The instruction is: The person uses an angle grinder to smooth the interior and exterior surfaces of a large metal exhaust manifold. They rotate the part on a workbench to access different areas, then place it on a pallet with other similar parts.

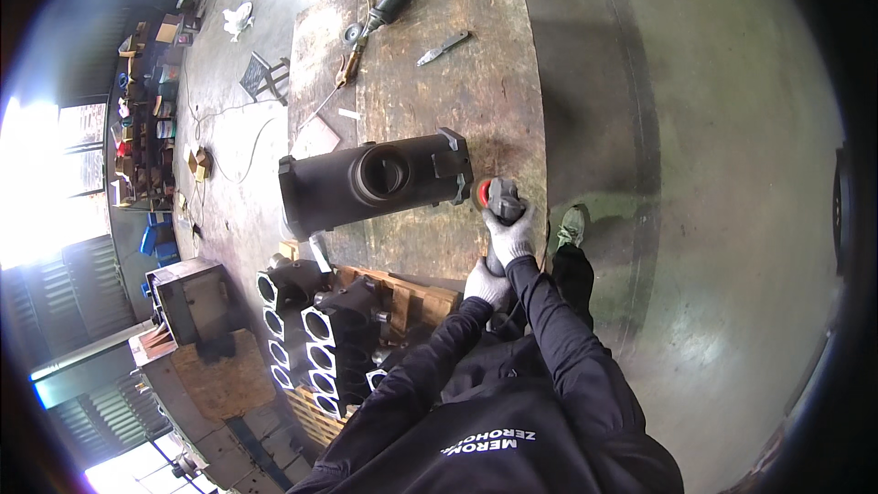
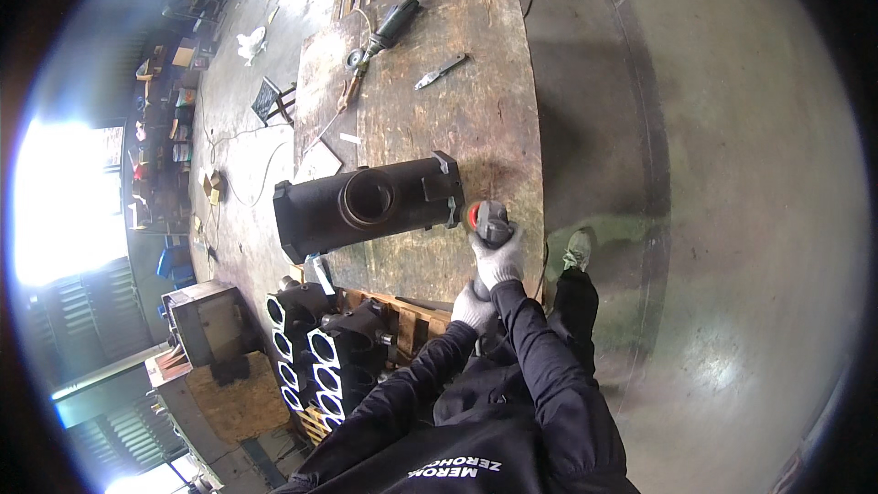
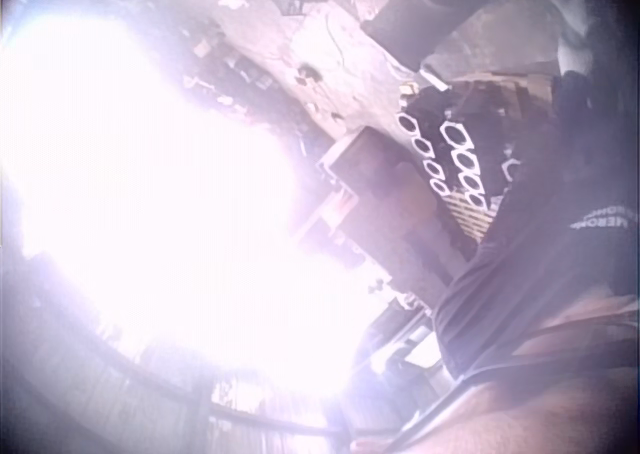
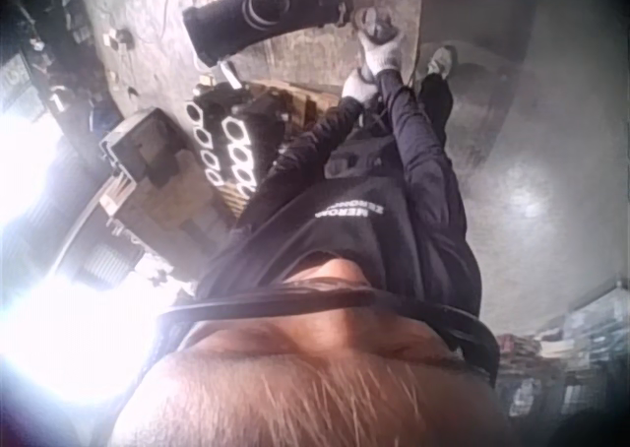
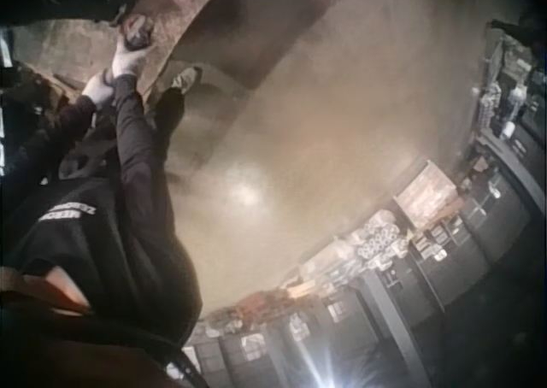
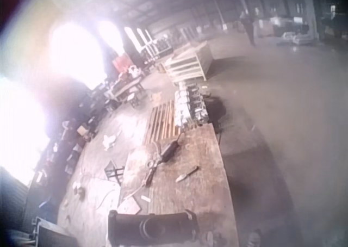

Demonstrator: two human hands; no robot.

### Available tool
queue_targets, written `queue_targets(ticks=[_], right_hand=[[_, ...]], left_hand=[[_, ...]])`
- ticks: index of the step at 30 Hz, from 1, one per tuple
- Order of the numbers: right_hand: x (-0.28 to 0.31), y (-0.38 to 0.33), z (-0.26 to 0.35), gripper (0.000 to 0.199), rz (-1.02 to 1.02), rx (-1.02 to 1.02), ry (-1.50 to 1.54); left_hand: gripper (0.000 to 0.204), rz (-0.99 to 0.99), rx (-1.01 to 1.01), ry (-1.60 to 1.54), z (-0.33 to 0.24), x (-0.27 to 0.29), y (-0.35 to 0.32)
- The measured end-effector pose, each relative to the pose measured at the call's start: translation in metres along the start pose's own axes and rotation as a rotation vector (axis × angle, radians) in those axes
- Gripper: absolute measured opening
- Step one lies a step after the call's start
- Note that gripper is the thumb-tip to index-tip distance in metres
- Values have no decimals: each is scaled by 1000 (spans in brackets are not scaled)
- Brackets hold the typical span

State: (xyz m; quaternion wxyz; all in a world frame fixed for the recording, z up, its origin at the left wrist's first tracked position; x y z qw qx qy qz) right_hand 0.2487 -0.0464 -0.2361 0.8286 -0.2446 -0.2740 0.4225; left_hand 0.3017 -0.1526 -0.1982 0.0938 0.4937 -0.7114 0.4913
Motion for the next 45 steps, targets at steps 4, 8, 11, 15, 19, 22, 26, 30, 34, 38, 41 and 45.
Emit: queue_targets(ticks=[4,8,11,15,19,22,26,30,34,38,41,45], right_hand=[[-18,5,21,80,69,25,-23],[-11,-14,12,80,55,-72,-76],[-8,-17,9,78,14,36,-13],[-12,-10,14,77,37,16,-37],[-15,-6,17,80,80,-106,-56],[-15,-7,21,81,63,92,104],[-21,-3,20,81,88,-58,67],[-27,5,35,83,67,31,115],[-35,6,42,86,80,45,27],[-17,-9,28,83,100,-38,20],[4,-27,31,81,32,73,-15],[16,-62,71,79,23,331,79]], left_hand=[[86,-9,40,-109,-3,17,15],[95,81,80,-51,3,17,-1],[91,28,61,3,6,14,-1],[80,36,40,-45,3,12,5],[83,8,72,13,-1,18,5],[86,20,13,-66,-4,20,7],[86,56,105,-3,-2,19,11],[95,-13,55,-15,-2,27,27],[84,-27,35,-98,-1,34,33],[87,79,123,-32,-4,25,5],[99,52,49,-45,-18,25,-22],[95,-68,-26,-126,-40,47,-55]])
Point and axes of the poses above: each hand's wrist, its own y-axis towards the middle knuckle, its own x-axis out of the back of the hand, z = x × y, the point moved 2 cm from there along y, towards the middle knuckle, and after that the axes turned 6 degrees about -x, right-handed, at the moved point
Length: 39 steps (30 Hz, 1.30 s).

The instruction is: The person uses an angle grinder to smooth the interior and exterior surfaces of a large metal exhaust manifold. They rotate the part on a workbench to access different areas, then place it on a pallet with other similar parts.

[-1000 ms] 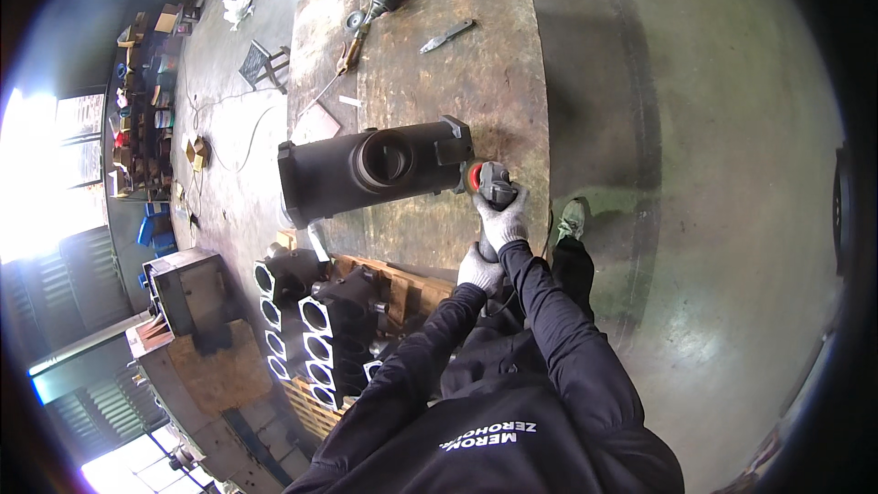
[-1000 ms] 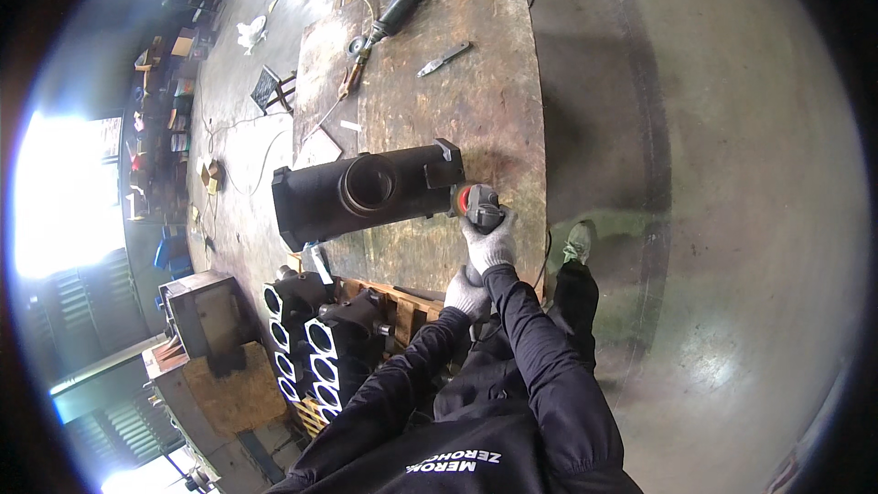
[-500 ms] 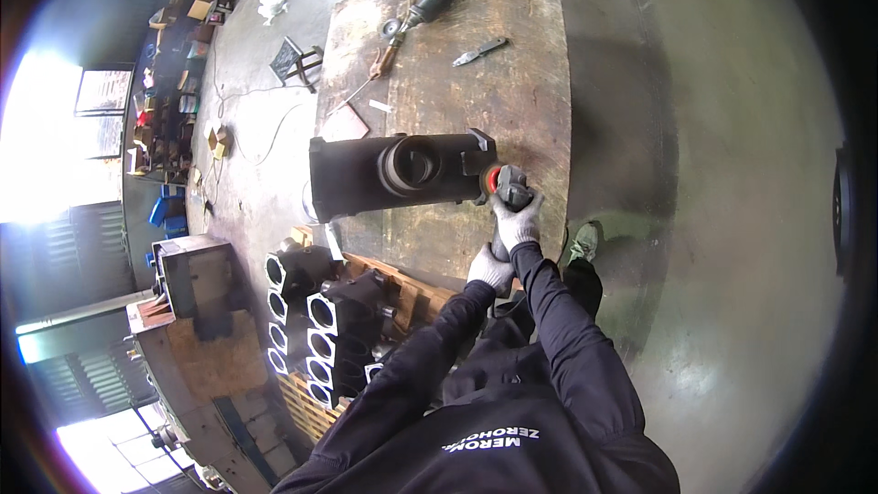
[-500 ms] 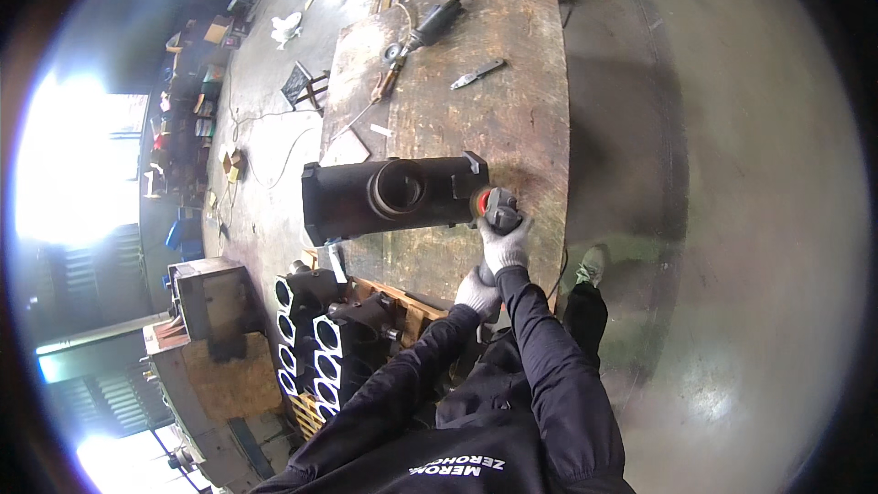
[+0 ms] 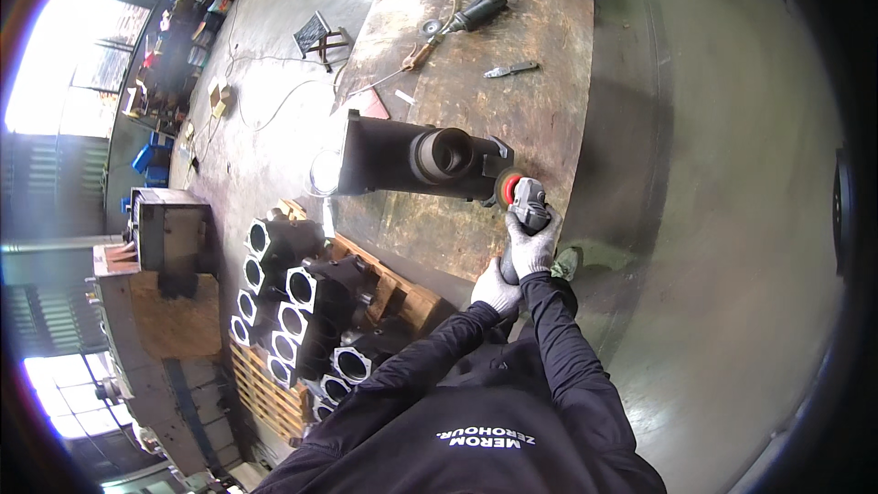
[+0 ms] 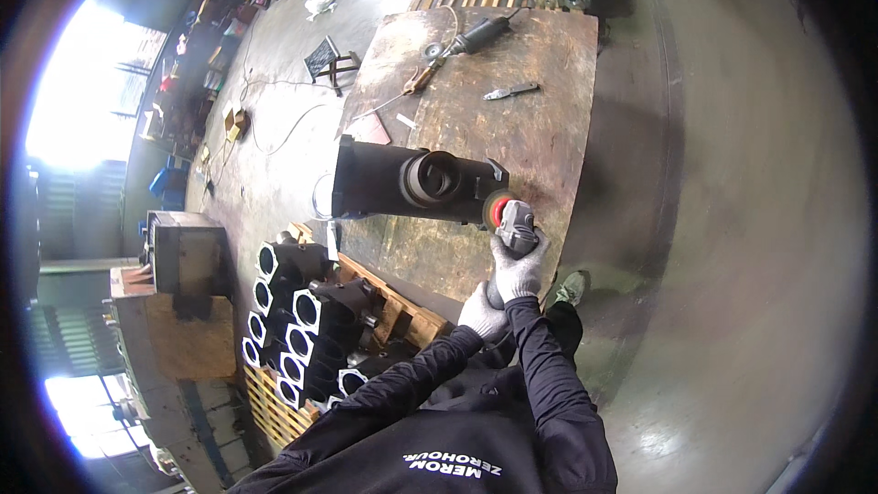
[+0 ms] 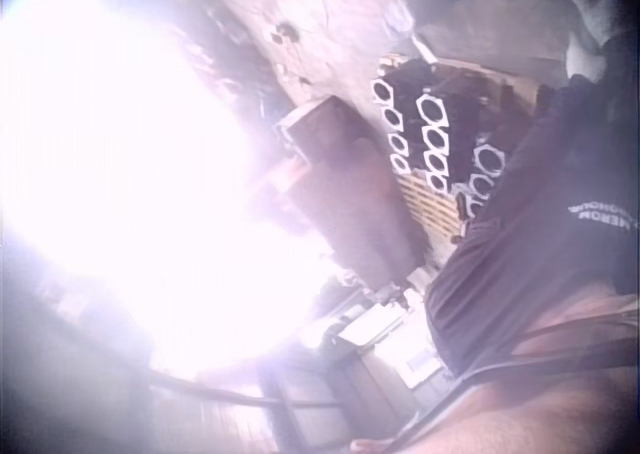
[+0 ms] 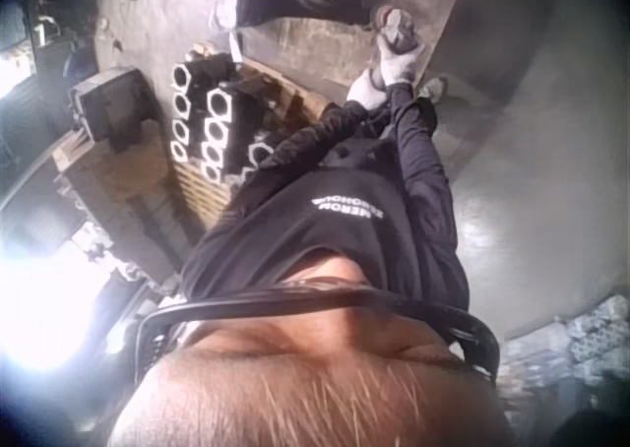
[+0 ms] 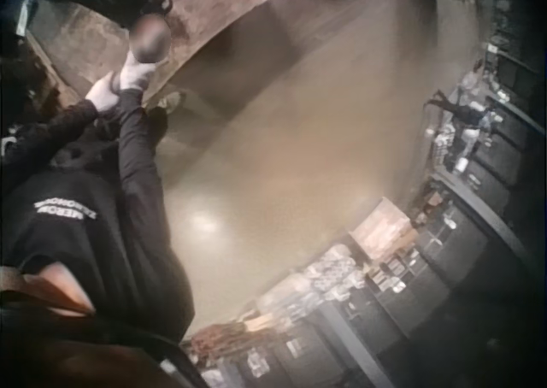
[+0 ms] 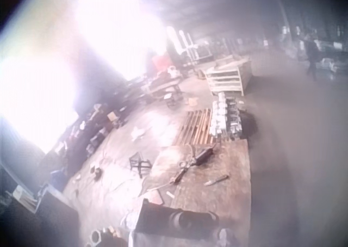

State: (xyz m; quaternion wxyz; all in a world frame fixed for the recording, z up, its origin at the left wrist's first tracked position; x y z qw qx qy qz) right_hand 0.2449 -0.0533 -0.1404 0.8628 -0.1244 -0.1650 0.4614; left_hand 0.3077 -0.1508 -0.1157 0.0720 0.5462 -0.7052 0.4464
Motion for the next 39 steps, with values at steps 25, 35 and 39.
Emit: queue_targets(ticks=[25,35,39], right_hand=[[-89,23,99,83,257,231,-144],[-48,23,70,77,233,12,-166],[-65,5,81,80,256,147,-45]], left_hand=[[68,-329,26,-265,-41,85,18],[84,-215,124,-158,-46,52,3],[81,-271,87,-139,-38,72,-2]])
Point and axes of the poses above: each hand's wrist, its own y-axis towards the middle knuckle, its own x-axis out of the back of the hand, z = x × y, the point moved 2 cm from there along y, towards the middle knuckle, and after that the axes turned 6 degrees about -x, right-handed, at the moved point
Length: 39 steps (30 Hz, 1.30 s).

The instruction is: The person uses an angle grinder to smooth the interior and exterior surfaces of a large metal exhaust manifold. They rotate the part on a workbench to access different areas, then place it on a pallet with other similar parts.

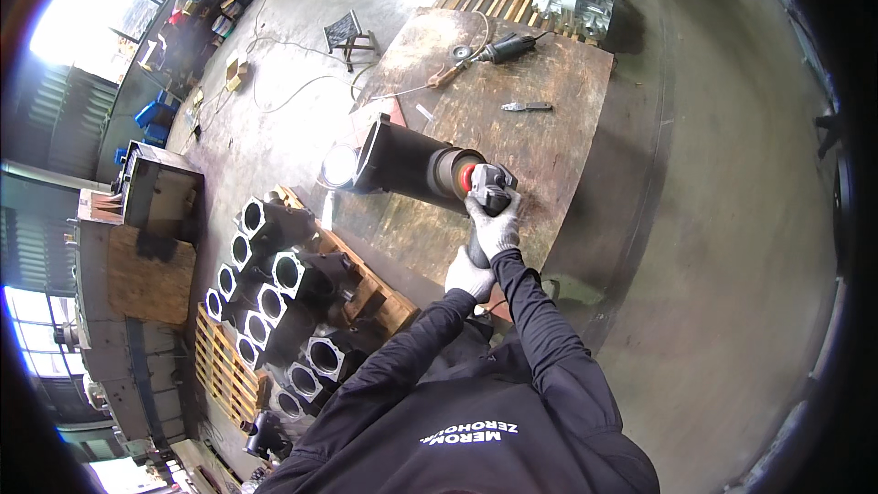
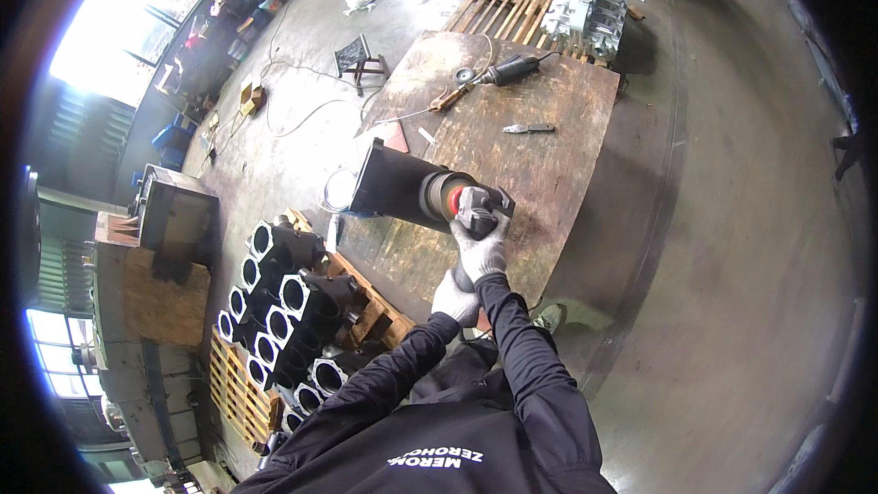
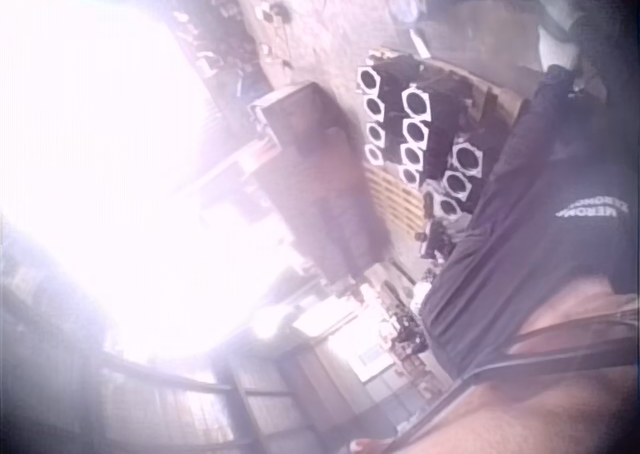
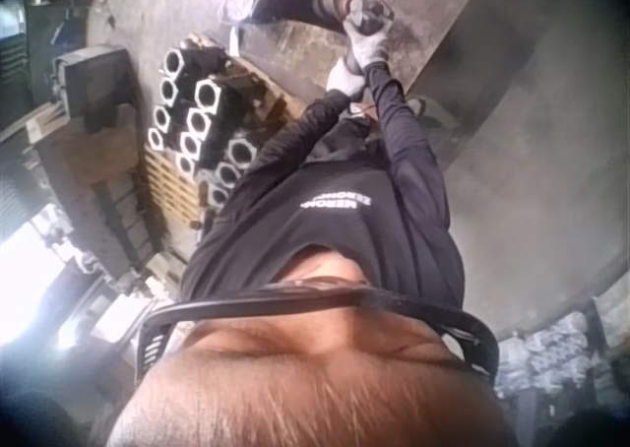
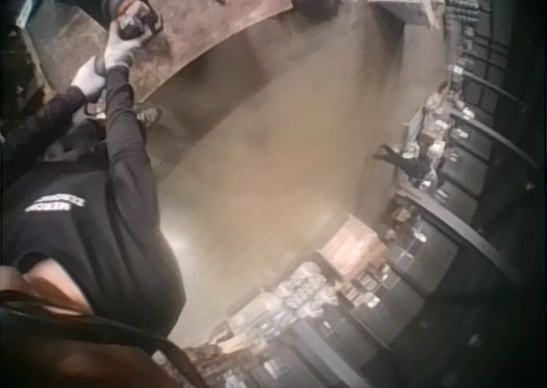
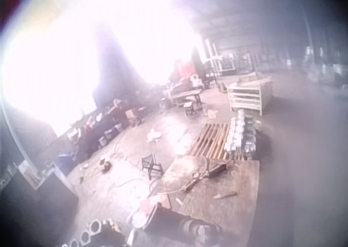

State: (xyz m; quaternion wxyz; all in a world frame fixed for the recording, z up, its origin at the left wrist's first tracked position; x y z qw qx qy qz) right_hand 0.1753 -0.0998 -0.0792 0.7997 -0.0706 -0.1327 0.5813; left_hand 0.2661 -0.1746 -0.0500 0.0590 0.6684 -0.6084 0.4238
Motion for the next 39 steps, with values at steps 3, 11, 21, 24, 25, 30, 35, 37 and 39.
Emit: queue_targets(ticks=[3,11,21,24,25,30,35,37,39], right_hand=[[-10,0,10,85,-4,-95,-91],[2,-19,2,81,-10,-118,-76],[0,8,-22,75,-98,-89,26],[-5,29,-21,80,-151,-123,39],[-3,34,-22,81,-135,-154,49],[9,15,-27,80,-114,-215,1],[-8,-19,-13,79,-72,-57,-5],[-17,-20,-1,83,-92,8,-54],[-24,-12,12,85,-126,91,-99]], left_hand=[[79,-21,-36,-36,4,9,8],[79,6,-54,-71,23,-4,-4],[83,129,-30,68,5,2,16],[80,123,-57,66,-5,4,32],[80,138,-46,64,-7,3,36],[83,204,-12,123,-1,-2,22],[82,60,-3,7,15,15,-6],[79,47,-38,-49,16,22,-3],[74,54,-54,-93,15,26,7]])
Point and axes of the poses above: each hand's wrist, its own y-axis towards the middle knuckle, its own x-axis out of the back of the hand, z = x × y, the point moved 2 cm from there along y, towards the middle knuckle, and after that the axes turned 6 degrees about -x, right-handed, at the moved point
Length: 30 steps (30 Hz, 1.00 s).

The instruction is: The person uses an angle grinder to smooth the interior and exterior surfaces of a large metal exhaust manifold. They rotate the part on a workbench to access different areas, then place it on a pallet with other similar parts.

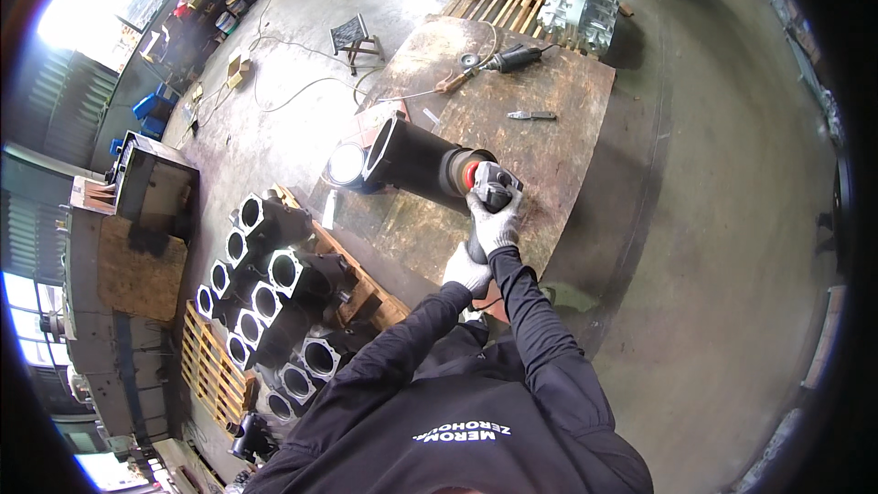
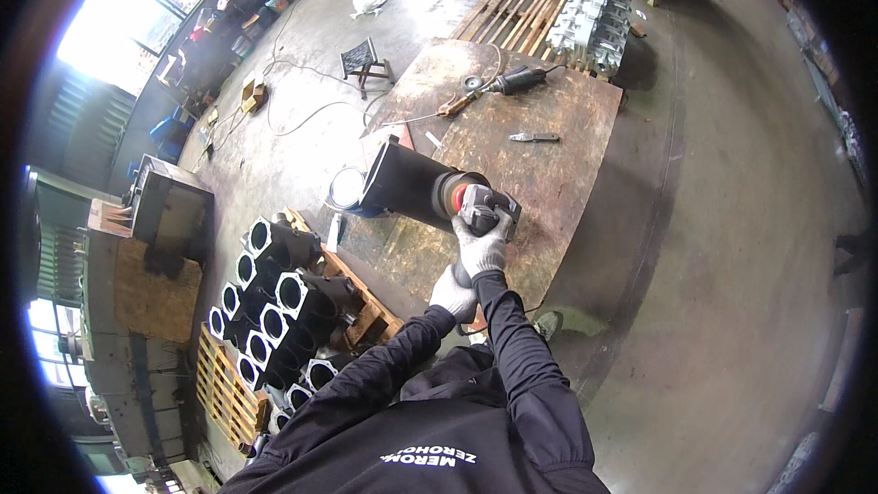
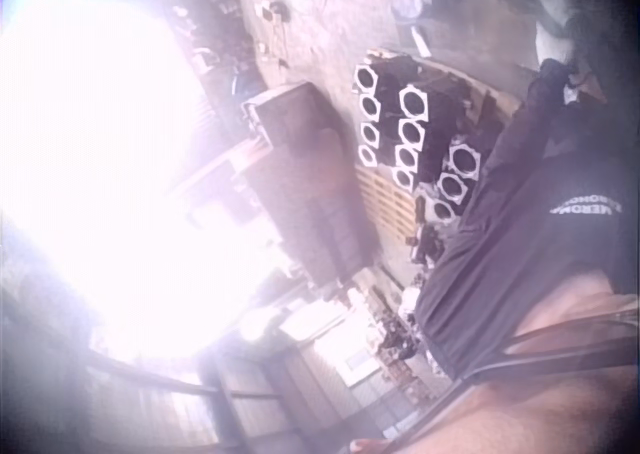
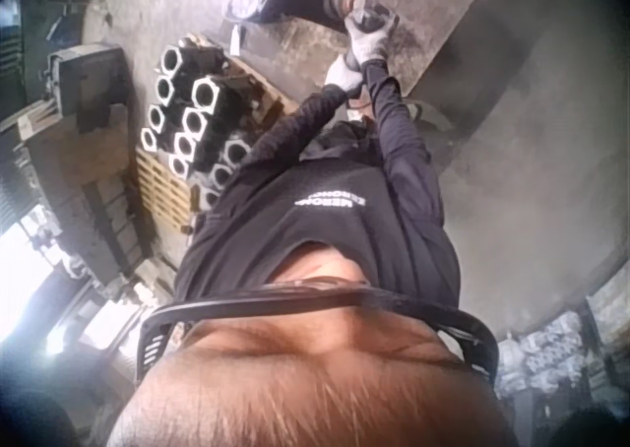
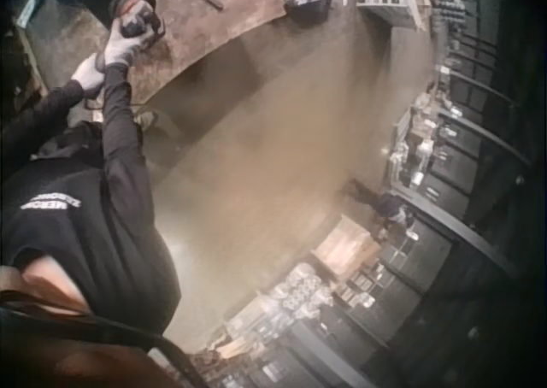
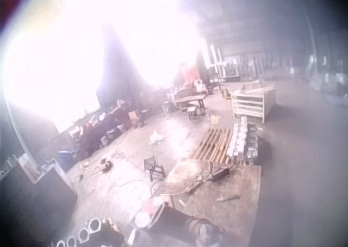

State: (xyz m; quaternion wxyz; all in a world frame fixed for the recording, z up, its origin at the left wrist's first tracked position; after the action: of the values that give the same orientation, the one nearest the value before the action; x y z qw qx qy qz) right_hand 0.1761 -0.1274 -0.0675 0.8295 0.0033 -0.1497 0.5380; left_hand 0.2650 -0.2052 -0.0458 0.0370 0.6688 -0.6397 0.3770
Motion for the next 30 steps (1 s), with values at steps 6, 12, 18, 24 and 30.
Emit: queue_targets(ticks=[6,12,18,24,30], right_hand=[[3,28,6,78,76,-137,99],[38,-16,-17,75,30,-172,73],[25,-71,-19,77,88,-150,-51],[-16,-83,-29,81,149,-124,35],[-39,-68,-33,85,207,-189,139]], left_hand=[[67,-3,-27,-45,-12,-9,20],[80,131,35,22,10,-24,-22],[78,56,55,-56,43,-9,-60],[75,-15,96,4,71,13,-52],[83,-14,86,107,75,26,-28]])
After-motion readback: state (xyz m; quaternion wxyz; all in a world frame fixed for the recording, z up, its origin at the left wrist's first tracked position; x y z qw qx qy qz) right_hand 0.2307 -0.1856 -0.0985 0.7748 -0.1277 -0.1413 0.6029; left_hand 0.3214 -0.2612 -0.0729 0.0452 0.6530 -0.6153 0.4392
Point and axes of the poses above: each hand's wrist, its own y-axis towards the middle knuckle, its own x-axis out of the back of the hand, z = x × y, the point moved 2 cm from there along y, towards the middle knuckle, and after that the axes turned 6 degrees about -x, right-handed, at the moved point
